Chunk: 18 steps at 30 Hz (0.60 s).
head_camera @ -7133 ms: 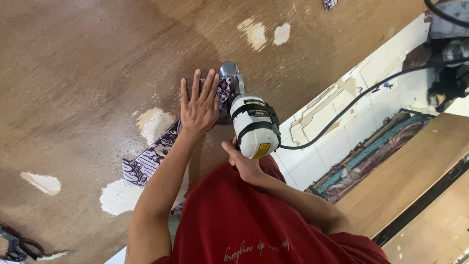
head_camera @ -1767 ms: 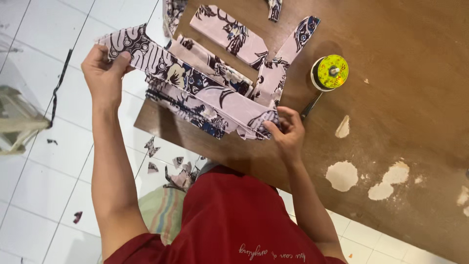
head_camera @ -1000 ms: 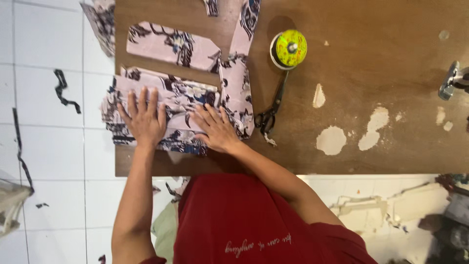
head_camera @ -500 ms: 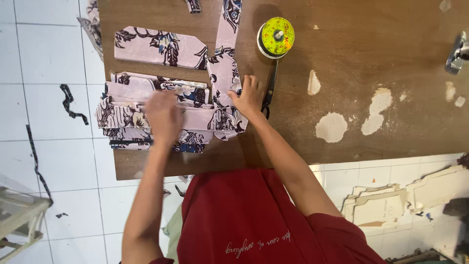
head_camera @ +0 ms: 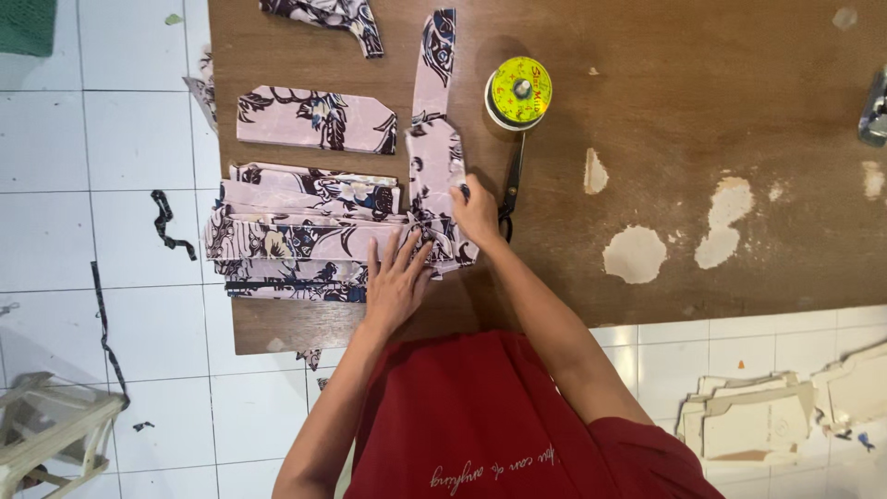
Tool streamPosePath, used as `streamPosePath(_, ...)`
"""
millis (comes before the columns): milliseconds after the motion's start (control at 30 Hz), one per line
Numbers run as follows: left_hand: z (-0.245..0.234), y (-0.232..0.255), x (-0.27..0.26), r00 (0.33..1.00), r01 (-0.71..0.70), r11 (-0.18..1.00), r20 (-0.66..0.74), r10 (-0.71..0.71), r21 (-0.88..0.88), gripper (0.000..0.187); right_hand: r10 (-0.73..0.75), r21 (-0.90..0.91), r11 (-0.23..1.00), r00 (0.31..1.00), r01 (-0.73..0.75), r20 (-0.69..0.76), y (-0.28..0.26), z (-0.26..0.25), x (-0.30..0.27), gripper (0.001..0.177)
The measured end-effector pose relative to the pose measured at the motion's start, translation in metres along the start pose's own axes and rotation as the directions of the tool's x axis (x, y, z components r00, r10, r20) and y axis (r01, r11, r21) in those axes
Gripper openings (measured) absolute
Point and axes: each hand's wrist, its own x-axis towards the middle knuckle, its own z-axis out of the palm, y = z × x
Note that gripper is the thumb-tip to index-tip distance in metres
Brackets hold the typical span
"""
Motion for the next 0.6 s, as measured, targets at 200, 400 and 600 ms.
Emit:
streamPosePath(200,-0.001,0.013,-0.036,0.998,0.068,0.994,-0.001,-0.068,-0.08,0.044,0.106,-0.05,0.992,0.981,-0.115,-0.166,0.034,-0.003,-0.013,0.026)
streamPosePath(400,0.002,0.029,-0.048,0.999,0.049,0.986,-0.013,-0.052,-0.157,0.039,0.074,0.044,0.997,0.978,-0.066,-0.196,0.038,-0.001,0.016,0.024)
streamPosePath(600,0.018,0.032,-0.073,0.977,0.143,0.909,0.202,-0.066,-0.391,0.035,-0.14,0.067,0.985,0.965,0.158,-0.22,0.014,-0.012,0.041,0.042)
